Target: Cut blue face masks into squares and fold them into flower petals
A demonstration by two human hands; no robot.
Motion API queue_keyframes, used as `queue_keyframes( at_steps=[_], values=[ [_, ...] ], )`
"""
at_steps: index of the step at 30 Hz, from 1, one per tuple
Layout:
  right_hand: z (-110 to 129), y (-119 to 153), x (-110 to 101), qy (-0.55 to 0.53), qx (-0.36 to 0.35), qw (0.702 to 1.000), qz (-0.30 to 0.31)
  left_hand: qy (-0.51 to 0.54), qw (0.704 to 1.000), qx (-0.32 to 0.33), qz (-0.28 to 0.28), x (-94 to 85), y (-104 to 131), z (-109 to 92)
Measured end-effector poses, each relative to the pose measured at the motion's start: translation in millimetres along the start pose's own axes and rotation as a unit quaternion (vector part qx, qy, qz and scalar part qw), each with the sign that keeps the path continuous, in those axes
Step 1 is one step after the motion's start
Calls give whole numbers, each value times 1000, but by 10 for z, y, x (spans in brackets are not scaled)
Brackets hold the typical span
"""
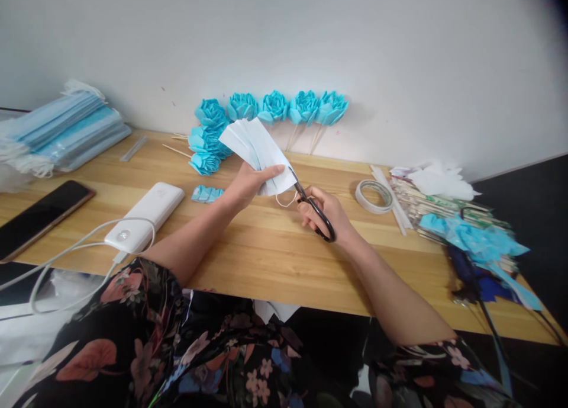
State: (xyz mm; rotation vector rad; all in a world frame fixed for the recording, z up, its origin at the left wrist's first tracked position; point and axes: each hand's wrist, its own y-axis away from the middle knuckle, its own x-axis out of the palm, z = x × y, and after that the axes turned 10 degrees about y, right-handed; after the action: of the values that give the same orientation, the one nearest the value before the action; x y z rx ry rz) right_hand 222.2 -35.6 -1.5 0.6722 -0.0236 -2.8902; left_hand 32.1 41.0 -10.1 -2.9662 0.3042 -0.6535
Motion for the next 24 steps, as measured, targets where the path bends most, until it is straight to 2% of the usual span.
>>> queue_keyframes(
  at_steps=[4,10,16,21,24],
  values=[
    [-29,-6,-16,13,10,1000,16,1,1000,2,4,-3,0,-8],
    [-95,-33,-7,55,-23,998,2,-17,999,7,30,-4,12,9],
    [-158,-46,12,47,-29,998,9,-26,999,7,44,25,44,-10],
    [-110,-21,-2,55,-32,998,0,-49,996,-13,67,47,67,-26],
    [-56,-2,-22,51,-22,998,5,-57,996,-4,70,46,70,-29]
  ],
)
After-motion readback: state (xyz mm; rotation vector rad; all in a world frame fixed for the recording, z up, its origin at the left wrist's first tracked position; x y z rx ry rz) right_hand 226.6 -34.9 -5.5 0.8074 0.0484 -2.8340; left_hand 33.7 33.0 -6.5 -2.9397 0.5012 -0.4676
